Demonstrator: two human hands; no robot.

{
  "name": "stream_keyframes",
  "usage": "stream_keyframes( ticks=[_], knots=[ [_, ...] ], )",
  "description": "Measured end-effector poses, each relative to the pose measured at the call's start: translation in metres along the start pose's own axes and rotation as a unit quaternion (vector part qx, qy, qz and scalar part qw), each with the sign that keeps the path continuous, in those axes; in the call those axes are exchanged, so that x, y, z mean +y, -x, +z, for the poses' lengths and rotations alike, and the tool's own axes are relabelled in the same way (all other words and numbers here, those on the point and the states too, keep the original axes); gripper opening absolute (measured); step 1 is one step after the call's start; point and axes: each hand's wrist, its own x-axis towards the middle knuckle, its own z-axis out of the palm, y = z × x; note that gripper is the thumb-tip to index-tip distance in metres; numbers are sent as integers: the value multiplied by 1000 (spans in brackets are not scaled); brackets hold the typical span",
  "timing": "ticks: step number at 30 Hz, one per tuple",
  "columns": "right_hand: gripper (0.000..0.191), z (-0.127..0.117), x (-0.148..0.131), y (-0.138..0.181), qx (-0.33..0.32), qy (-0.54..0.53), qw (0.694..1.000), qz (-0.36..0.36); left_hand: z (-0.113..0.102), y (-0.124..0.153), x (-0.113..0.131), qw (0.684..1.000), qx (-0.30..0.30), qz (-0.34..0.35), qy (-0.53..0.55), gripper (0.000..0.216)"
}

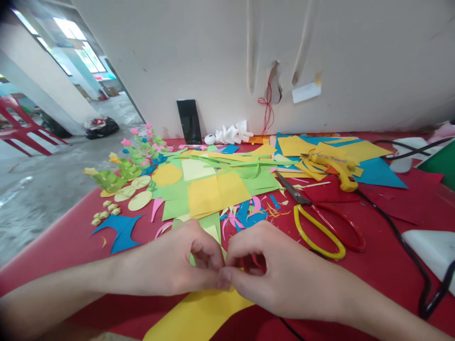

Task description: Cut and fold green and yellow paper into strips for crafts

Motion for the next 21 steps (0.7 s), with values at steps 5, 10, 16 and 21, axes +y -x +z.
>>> stream_keyframes(
  ticks=[5,10,16,21],
  knots=[
    [20,3,0,0,0,-29,999,-28,1,0,-1,1000,-20,-1,19,25],
    [24,-10,8,2,6,1,998,-56,-3,0,0,999,-14,1,38,29],
    [28,-46,28,8,89,-20,996,5,-9,-3,-3,997,3,-31,67,28],
    [19,-28,18,2,75,34,996,-36,-7,-8,-7,996,11,-43,78,30]
  ],
)
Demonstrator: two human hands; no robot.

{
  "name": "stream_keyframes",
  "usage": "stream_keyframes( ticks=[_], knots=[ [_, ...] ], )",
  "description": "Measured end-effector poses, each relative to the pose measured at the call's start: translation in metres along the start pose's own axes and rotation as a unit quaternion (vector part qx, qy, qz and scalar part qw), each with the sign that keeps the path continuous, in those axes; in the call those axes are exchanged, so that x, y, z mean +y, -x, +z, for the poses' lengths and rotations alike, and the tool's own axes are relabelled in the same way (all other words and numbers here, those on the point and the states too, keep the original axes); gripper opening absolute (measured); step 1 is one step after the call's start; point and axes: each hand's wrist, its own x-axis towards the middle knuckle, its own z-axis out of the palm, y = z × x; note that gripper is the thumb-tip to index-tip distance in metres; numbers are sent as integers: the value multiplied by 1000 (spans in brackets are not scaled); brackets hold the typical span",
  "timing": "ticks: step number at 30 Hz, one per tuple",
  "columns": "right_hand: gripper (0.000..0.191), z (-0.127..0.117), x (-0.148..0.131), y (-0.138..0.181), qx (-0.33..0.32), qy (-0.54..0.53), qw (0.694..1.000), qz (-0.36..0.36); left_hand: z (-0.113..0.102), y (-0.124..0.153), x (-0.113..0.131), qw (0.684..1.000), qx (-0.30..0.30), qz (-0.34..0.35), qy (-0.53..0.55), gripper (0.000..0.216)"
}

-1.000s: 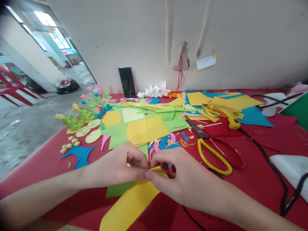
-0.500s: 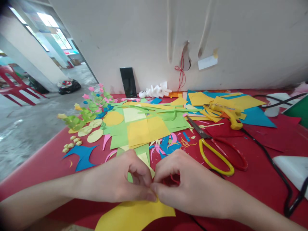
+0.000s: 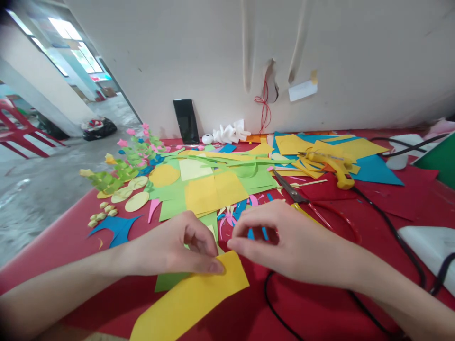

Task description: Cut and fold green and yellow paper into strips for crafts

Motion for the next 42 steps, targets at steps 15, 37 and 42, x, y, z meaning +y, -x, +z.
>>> stream_keyframes(
  ticks=[15,37,42],
  knots=[
    [20,16,-5,-2,42,-9,999,-33,2,-2,-3,987,61,102,-108,30],
    [28,-11,18,-7,45,4,997,64,-11,-9,-9,987,131,83,-34,32],
    [28,-9,18,-6,36,-116,989,89,-10,-11,-8,984,141,91,-56,33]
  ],
)
